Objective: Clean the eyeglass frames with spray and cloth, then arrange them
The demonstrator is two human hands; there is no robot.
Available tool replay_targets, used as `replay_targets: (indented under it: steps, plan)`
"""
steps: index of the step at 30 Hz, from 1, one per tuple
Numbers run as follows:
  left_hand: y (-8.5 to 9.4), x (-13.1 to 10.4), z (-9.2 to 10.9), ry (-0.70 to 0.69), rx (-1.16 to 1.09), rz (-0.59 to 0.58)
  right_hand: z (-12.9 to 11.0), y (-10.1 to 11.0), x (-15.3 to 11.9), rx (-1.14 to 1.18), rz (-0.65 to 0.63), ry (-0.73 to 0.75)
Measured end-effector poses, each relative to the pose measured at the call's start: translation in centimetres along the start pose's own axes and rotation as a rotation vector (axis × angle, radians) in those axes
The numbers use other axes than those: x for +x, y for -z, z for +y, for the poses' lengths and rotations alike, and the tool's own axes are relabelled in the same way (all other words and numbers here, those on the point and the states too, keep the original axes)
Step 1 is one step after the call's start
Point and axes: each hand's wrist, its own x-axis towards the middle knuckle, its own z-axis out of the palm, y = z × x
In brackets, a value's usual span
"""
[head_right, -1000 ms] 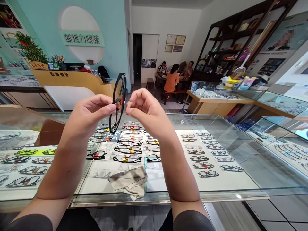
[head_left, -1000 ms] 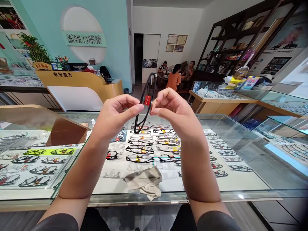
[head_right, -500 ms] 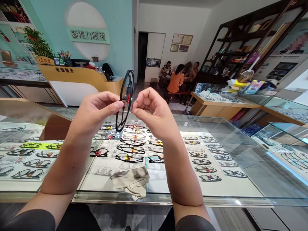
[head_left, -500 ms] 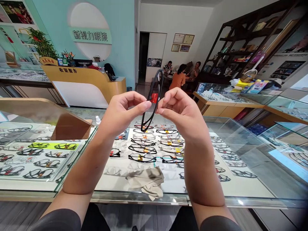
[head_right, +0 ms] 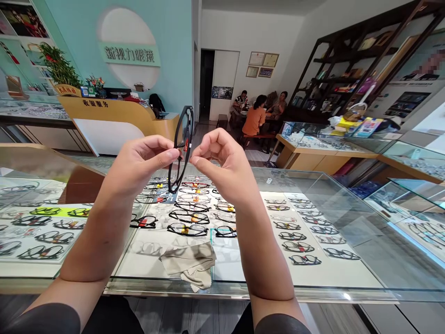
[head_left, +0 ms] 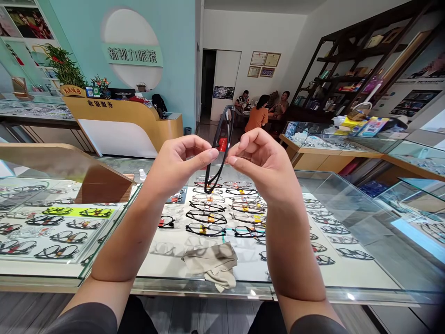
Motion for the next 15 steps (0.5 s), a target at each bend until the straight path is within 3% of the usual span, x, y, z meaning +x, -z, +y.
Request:
replay_targets:
  steps: [7, 15]
  plan:
    - [0.18, -0.05, -0.4, 0.007, 0.009, -0.046, -0.1, -0.23, 0.14, -0.004, 0.071, 0.012]
    - [0.14, 0.04, -0.16, 0.004, 0.023, -0.048, -0.25, -0.19, -0.1, -0.011, -0.014, -0.03]
